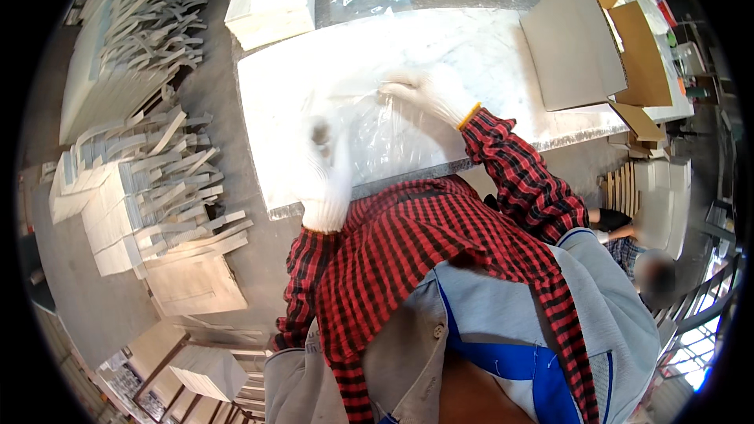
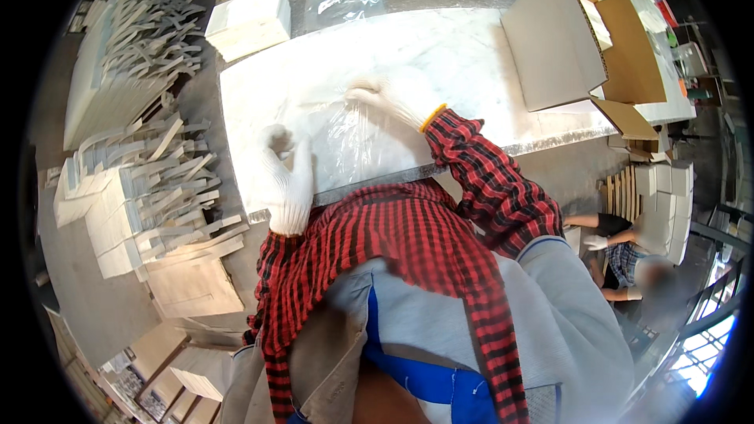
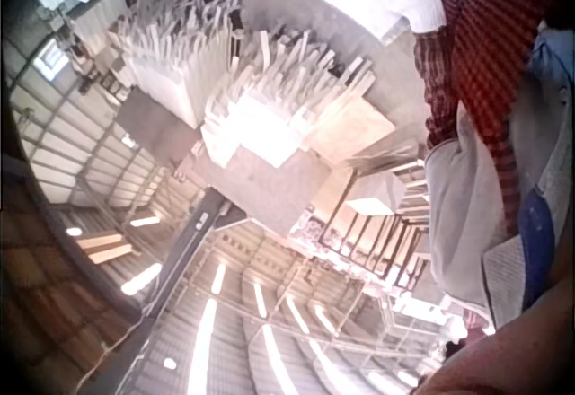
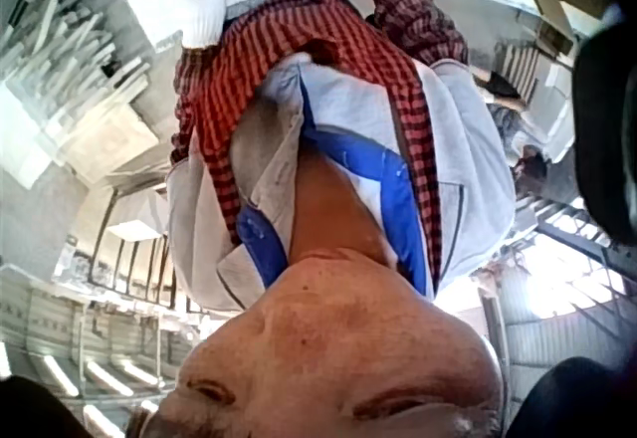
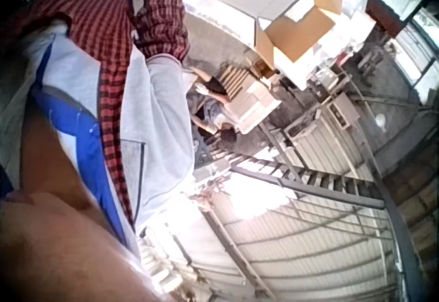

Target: The person repeatedly picks up small white rectangular blocks, wraps each one in a clear plastic bag, and places the wrapped blocks into a cardboard box. The process is repeated continuously throughout the clip.

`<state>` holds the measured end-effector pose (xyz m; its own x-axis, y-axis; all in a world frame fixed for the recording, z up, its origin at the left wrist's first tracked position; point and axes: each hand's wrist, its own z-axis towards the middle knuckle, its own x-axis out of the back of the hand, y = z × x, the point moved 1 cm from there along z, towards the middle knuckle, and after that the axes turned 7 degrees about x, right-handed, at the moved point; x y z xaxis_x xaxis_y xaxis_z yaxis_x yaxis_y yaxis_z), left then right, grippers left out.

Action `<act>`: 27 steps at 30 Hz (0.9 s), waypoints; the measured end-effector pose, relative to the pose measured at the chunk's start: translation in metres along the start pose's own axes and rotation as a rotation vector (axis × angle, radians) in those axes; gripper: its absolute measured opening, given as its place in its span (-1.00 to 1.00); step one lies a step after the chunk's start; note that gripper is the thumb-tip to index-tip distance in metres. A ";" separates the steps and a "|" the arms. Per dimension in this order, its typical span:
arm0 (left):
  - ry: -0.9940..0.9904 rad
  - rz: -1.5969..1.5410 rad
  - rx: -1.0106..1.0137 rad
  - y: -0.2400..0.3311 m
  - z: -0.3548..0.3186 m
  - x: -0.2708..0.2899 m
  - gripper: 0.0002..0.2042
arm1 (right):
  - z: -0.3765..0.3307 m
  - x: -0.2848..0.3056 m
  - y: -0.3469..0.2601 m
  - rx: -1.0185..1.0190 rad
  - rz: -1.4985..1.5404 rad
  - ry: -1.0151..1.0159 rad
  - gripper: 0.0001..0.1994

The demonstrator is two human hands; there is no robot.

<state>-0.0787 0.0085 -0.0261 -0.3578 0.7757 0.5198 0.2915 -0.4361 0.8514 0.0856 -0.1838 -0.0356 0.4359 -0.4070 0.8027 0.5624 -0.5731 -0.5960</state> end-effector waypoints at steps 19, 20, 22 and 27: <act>-0.331 0.187 -0.570 0.016 0.025 -0.056 -0.66 | -0.114 -0.025 -0.054 -0.495 0.356 0.086 -0.18; -0.341 0.179 -0.571 0.018 0.026 -0.056 -0.66 | -0.114 -0.033 -0.053 -0.455 0.354 0.173 -0.31; -0.334 0.182 -0.570 0.015 0.026 -0.059 -0.67 | -0.119 -0.035 -0.040 -0.449 0.256 0.109 -0.34; -0.290 0.262 -0.578 0.015 0.021 -0.060 -0.66 | -0.148 -0.014 -0.008 -0.516 0.276 0.313 -0.43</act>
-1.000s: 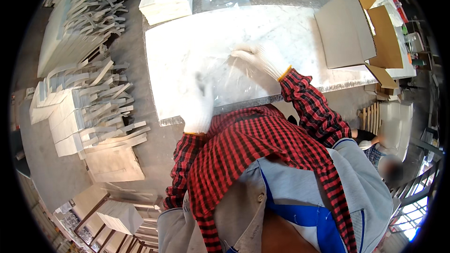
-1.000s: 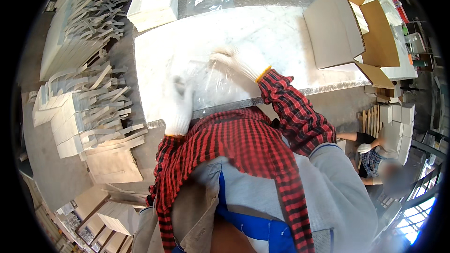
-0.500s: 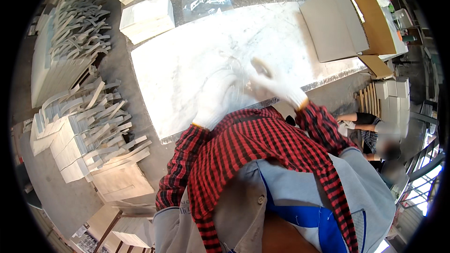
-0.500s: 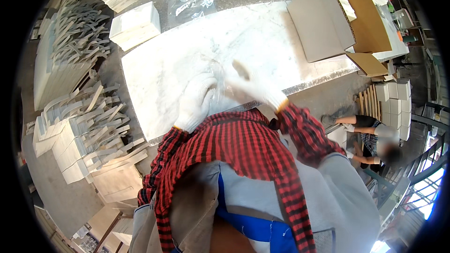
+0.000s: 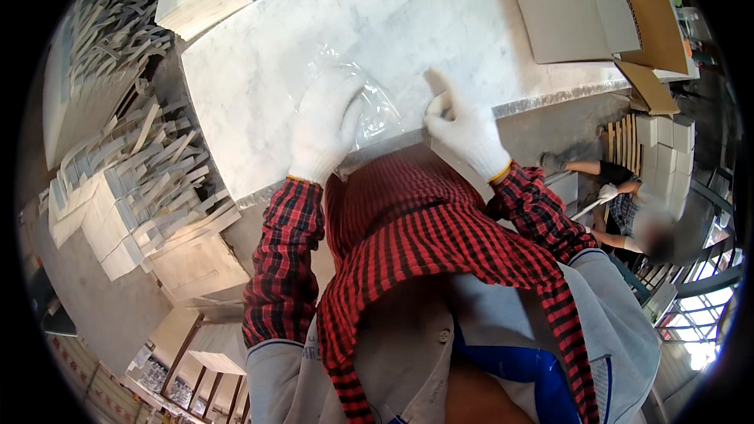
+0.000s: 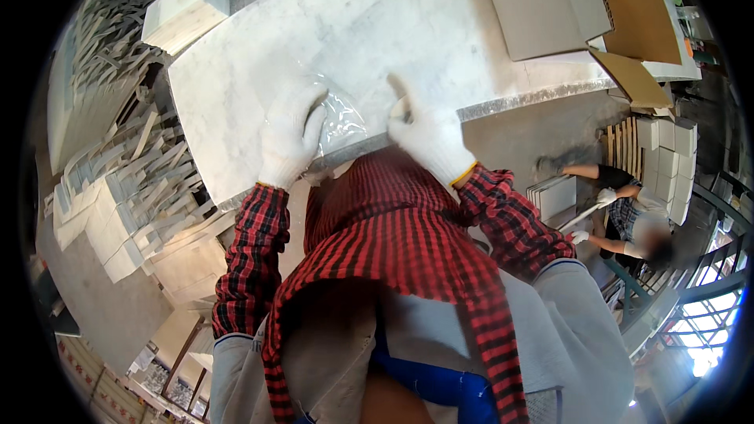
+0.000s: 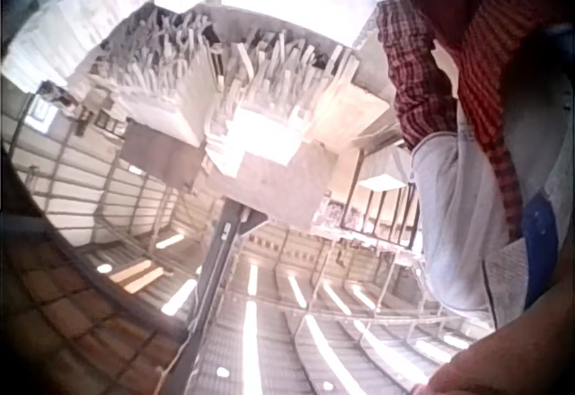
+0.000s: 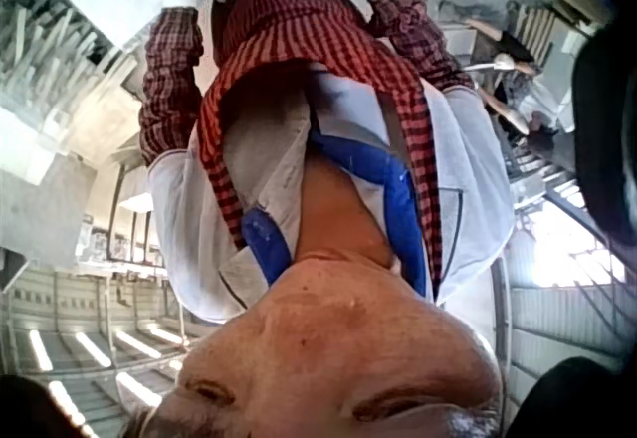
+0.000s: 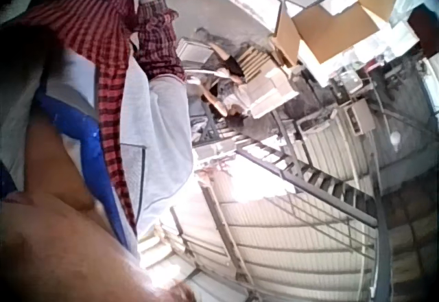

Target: The person repeatedly picks up small white rectangular blocks, wraps each one in a clear plastic bag, and places the wrapped blocks into a cardboard box. The process is repeated continuously throughout the clip.

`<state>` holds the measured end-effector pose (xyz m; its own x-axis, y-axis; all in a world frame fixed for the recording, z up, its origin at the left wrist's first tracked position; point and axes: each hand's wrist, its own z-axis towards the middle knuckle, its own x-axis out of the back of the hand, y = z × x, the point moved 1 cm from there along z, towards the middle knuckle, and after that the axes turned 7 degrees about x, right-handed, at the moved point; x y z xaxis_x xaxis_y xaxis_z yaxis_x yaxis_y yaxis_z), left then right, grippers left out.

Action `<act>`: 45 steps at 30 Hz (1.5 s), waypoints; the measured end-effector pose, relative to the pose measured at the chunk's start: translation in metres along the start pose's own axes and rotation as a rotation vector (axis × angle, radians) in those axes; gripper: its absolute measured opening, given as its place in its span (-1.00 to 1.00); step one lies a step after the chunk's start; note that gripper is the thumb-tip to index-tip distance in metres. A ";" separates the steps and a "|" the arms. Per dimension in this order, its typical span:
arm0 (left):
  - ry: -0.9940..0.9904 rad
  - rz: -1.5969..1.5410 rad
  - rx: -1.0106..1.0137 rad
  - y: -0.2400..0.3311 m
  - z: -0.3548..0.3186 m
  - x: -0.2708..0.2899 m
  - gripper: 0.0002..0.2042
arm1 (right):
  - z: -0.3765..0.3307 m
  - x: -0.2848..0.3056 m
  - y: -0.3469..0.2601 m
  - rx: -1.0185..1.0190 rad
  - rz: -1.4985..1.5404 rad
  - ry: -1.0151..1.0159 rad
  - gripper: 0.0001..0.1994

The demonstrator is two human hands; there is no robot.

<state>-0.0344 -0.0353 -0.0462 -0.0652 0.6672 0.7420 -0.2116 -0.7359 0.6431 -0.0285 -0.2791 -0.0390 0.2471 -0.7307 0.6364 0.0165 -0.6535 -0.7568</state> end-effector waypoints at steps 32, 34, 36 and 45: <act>-0.062 0.205 -0.074 0.005 -0.004 -0.003 -0.58 | -0.059 -0.053 0.071 0.318 0.534 -0.589 -0.78; -0.077 0.234 -0.071 0.007 -0.004 -0.002 -0.55 | -0.056 -0.073 0.091 0.368 0.415 -0.500 -0.77; -0.093 0.267 -0.072 0.008 -0.005 -0.003 -0.52 | -0.051 -0.086 0.108 0.366 0.322 -0.441 -0.76; -0.244 0.455 -0.117 0.017 0.000 0.005 -0.31 | -0.025 -0.038 0.102 -0.102 0.154 -0.756 -0.57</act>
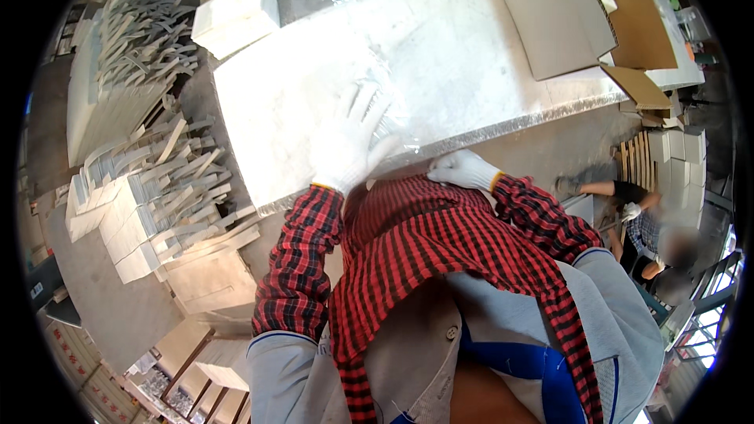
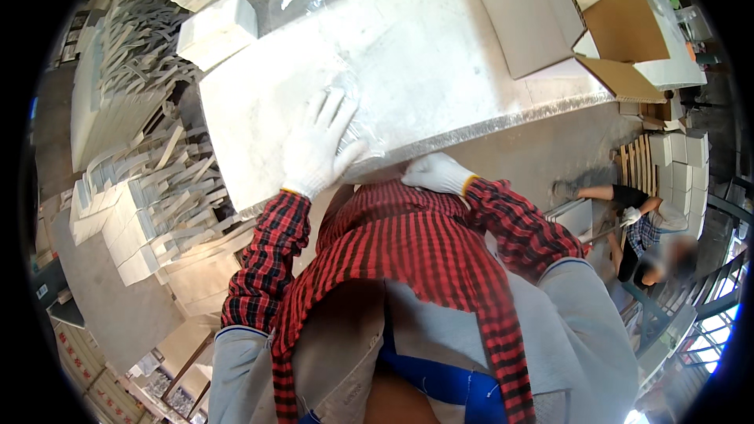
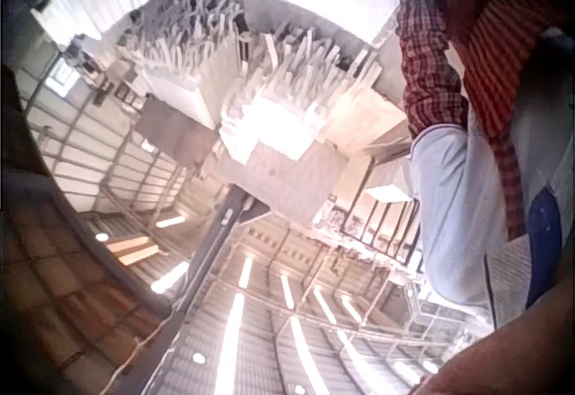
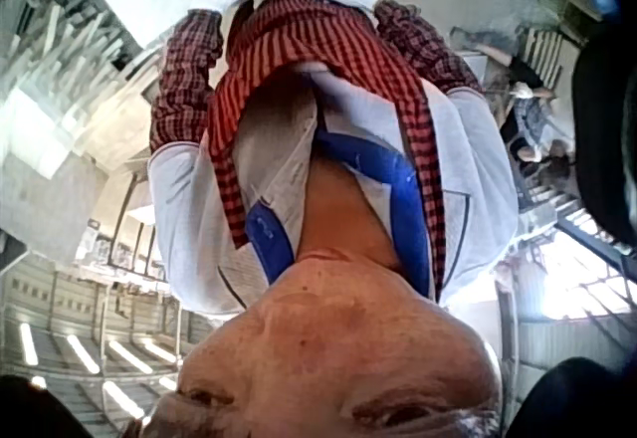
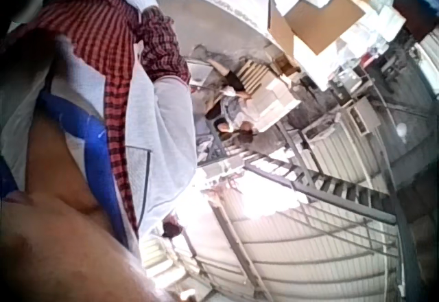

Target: The person repeatedly picks up small white rectangular blocks, wraps each one in a clear plastic bag, and places the wrapped blocks into a cardboard box. The process is repeated continuously throughout the clip.

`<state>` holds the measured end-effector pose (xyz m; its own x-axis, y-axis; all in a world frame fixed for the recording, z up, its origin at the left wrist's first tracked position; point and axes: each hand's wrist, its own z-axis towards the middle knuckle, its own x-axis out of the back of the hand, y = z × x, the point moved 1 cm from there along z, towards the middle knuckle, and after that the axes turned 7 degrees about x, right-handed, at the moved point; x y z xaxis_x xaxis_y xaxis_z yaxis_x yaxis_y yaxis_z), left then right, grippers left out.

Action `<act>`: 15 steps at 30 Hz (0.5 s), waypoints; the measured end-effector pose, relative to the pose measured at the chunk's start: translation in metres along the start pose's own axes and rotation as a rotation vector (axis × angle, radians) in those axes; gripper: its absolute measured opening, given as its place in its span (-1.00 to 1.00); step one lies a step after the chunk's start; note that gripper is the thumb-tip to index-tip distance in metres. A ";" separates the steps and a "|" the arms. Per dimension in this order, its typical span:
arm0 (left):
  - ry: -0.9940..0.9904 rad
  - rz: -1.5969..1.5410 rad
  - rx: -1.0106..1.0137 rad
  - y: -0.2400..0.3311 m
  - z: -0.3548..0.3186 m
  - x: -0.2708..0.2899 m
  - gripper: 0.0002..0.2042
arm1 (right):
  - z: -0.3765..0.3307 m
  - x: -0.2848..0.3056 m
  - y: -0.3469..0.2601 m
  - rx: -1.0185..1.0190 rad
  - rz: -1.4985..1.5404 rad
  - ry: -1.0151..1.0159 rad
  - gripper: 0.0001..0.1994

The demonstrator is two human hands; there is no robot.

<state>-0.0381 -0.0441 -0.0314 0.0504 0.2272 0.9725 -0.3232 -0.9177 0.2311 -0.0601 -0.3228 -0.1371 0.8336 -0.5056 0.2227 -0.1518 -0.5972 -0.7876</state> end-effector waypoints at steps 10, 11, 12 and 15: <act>0.106 -0.218 0.005 -0.039 0.008 -0.007 -0.37 | -0.041 0.109 -0.193 0.213 -0.296 0.034 -0.54; 0.148 -0.225 -0.003 -0.046 0.013 -0.009 -0.38 | -0.022 0.111 -0.220 0.287 -0.285 0.157 -0.54; 0.186 -0.233 -0.015 -0.051 0.020 -0.010 -0.39 | 0.002 0.112 -0.245 0.360 -0.268 0.280 -0.53; 0.211 -0.195 -0.003 -0.058 0.028 -0.007 -0.39 | 0.105 0.110 -0.315 0.769 -0.516 0.559 -0.42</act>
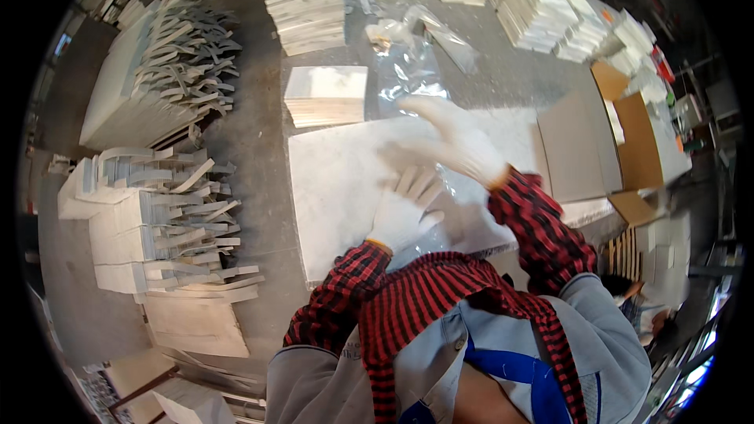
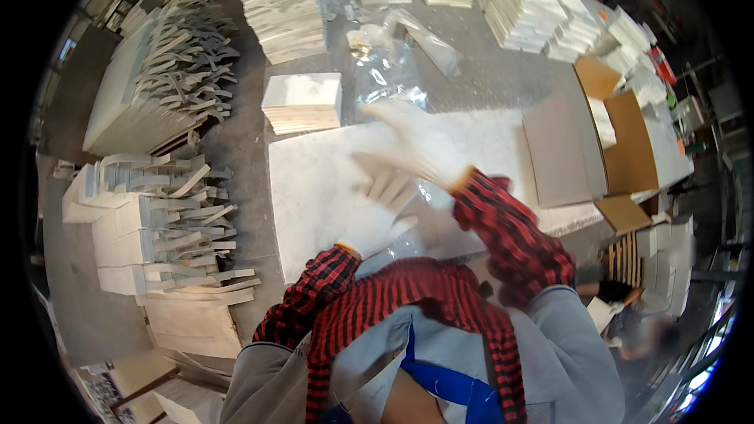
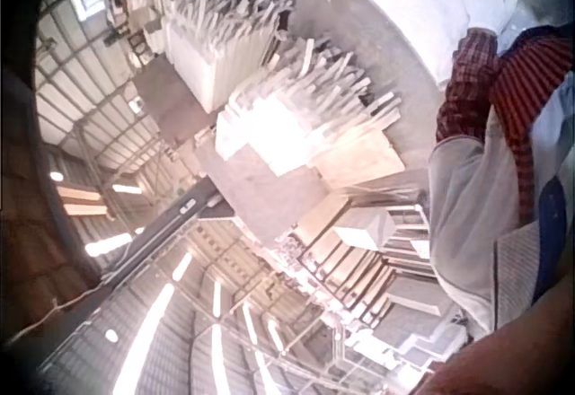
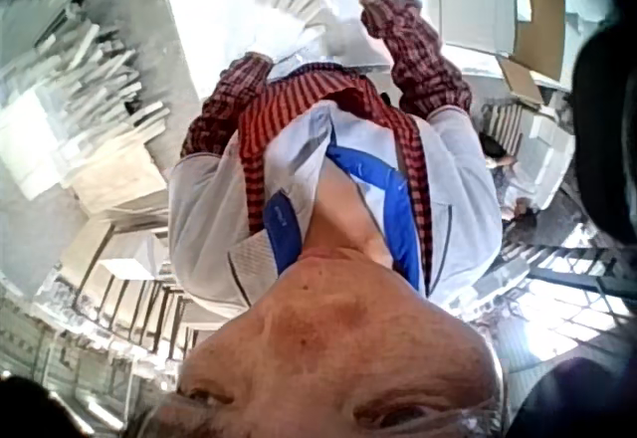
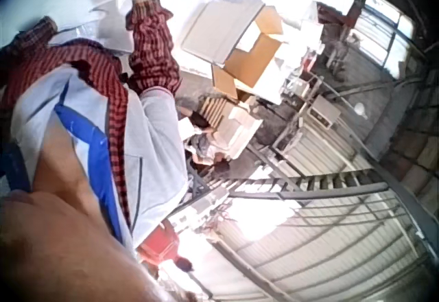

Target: The person repeatedly picks up small white rectangular blocks, wraps each one in a clear plastic bag, and places the wrapped blocks into a cardboard box. The process is repeated continuously throughout the clip.

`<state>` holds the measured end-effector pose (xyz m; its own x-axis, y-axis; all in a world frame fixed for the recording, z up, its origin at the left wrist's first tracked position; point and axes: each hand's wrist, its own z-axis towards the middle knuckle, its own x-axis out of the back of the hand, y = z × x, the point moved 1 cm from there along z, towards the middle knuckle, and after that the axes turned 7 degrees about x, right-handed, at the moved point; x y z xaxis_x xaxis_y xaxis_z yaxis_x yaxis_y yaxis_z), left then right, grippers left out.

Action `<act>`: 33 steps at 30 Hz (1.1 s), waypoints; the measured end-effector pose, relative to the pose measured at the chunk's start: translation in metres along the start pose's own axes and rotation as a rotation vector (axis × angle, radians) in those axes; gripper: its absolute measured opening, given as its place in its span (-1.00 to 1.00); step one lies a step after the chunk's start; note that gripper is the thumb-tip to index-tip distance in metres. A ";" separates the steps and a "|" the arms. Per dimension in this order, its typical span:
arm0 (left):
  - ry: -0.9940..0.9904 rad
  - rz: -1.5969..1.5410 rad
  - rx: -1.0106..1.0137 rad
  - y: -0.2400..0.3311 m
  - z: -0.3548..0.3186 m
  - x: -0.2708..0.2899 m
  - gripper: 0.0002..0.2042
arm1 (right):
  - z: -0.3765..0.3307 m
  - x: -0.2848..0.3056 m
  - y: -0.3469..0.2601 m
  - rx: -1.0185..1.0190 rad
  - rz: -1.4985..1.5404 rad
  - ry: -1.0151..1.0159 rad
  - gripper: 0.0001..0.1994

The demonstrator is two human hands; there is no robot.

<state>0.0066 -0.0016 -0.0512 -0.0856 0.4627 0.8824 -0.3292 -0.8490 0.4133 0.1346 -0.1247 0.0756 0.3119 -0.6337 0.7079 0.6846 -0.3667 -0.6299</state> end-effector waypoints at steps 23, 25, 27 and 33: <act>-0.177 0.047 -0.046 -0.030 0.010 -0.001 -0.47 | 0.041 0.002 0.032 0.201 0.075 -0.121 -0.13; -0.348 -0.323 0.082 -0.045 0.019 0.011 -0.48 | -0.038 0.017 0.031 0.108 0.143 -0.199 -0.13; -0.298 -0.304 -0.074 -0.060 0.026 0.004 -0.48 | -0.093 0.004 0.031 0.040 0.176 -0.306 -0.17; -0.313 0.196 0.083 -0.062 0.057 0.036 -0.25 | -0.130 -0.044 0.023 0.149 -0.112 -0.386 -0.36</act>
<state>0.0775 0.0536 -0.0323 0.1566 0.1997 0.9673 -0.2571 -0.9373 0.2351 0.0509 -0.1938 -0.0119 0.4343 -0.2833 0.8550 0.8073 -0.2986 -0.5090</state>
